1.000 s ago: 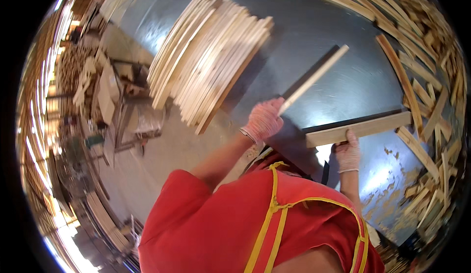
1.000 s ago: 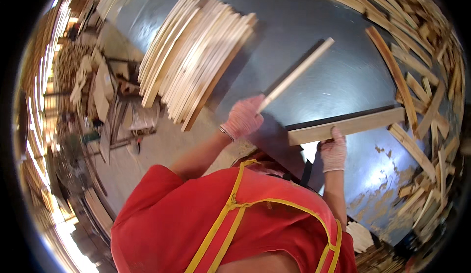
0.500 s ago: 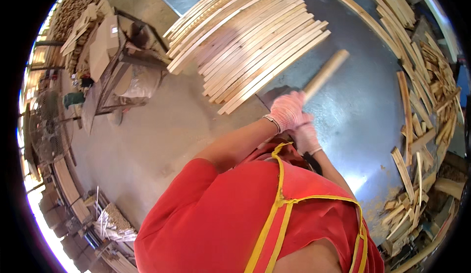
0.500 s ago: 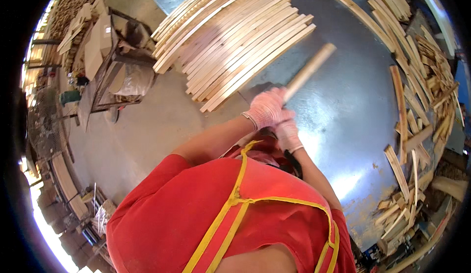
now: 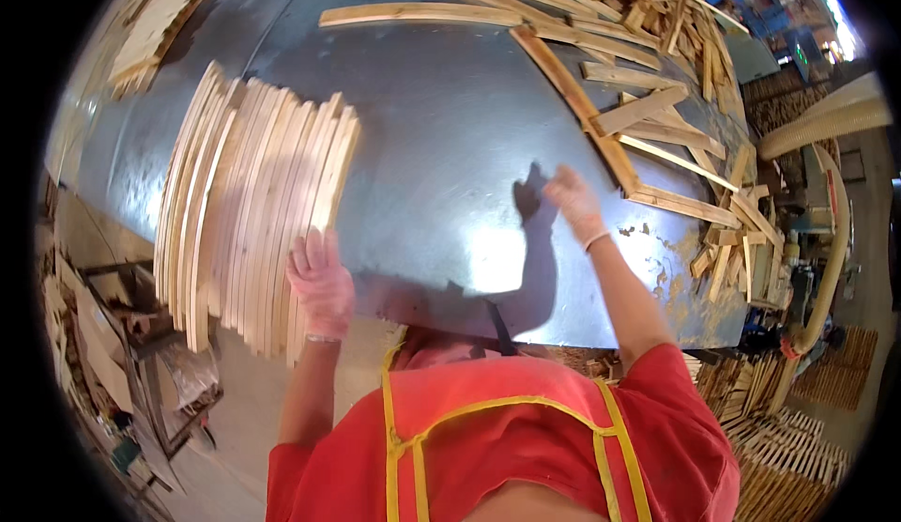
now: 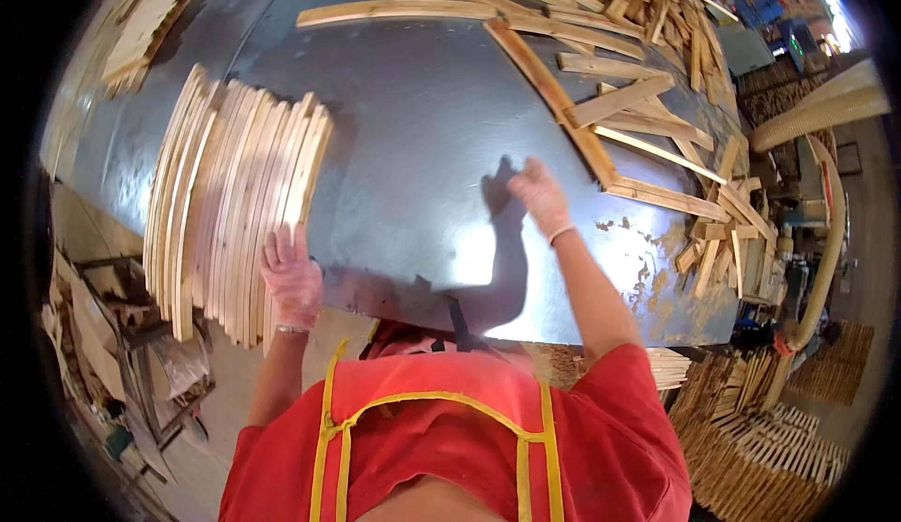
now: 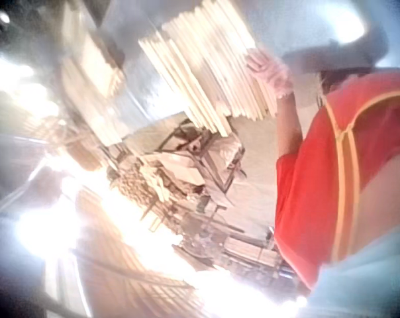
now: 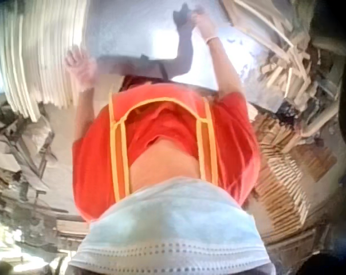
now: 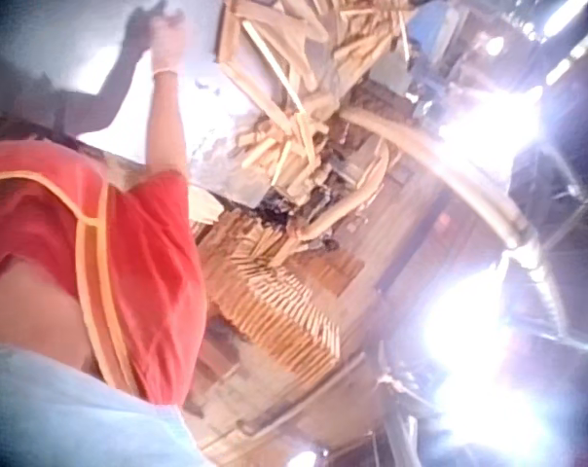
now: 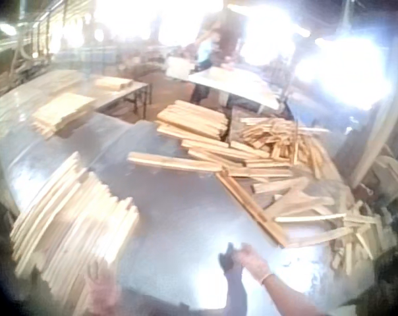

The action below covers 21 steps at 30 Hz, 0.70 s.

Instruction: The person picks up thin wooden planks from a metal table and stacks them into neat piles. They repeatedly gather planks, align them, and place them into growing stacks while other workers handle wood in the background.

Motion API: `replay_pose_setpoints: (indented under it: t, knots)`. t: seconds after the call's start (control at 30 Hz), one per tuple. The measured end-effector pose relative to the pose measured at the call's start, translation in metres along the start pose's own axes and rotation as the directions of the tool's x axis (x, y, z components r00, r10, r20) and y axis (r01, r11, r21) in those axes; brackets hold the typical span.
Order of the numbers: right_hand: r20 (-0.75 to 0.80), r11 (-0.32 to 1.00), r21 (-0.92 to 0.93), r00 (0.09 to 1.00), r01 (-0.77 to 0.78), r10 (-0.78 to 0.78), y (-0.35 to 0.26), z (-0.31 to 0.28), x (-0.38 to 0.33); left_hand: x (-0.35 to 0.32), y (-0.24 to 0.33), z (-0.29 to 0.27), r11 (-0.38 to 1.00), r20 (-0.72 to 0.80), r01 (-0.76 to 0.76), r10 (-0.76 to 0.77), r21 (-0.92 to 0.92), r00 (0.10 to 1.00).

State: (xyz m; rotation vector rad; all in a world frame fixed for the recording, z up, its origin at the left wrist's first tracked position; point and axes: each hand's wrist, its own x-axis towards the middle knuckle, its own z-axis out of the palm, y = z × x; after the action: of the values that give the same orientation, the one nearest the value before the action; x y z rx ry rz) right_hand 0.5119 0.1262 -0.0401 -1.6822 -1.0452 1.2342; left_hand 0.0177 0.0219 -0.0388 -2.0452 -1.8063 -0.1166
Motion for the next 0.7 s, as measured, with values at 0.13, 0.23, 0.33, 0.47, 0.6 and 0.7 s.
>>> replay_pose_setpoints:
  t: [0.13, 0.23, 0.33, 0.47, 0.6, 0.7]
  knots:
    - [-0.193, 0.480, -0.877, 0.928, -0.018, -0.318, -0.054, -0.080, 0.085, 0.011, 0.078, -0.029, 0.911, 0.280, 0.012, 0.115, -0.413, 0.953]
    - [-0.344, 0.382, -0.905, 0.854, -0.189, -0.391, -0.042, -0.096, 0.115, -0.004, 0.114, -0.007, 0.894, 0.294, 0.024, 0.121, -0.446, 0.948]
    - [-0.048, 0.147, -0.989, 0.862, 0.031, -0.504, -0.038, -0.030, 0.079, -0.014, 0.118, 0.001, 0.907, 0.282, 0.038, 0.090, -0.419, 0.955]
    - [0.076, 0.102, -0.988, 0.946, 0.113, -0.314, -0.046, 0.022, 0.043, -0.011, 0.116, -0.001, 0.902, 0.310, 0.051, 0.094, -0.428, 0.946]
    - [0.166, 0.159, -0.975, 0.984, 0.154, 0.064, -0.093, 0.024, 0.062, -0.005, 0.116, -0.009, 0.882, 0.316, 0.091, 0.067, -0.462, 0.946]
    - [0.220, 0.049, -0.973, 0.969, 0.227, -0.112, -0.101, 0.020, 0.092, -0.001, 0.108, -0.013, 0.849, 0.235, 0.060, 0.077, -0.525, 0.969]
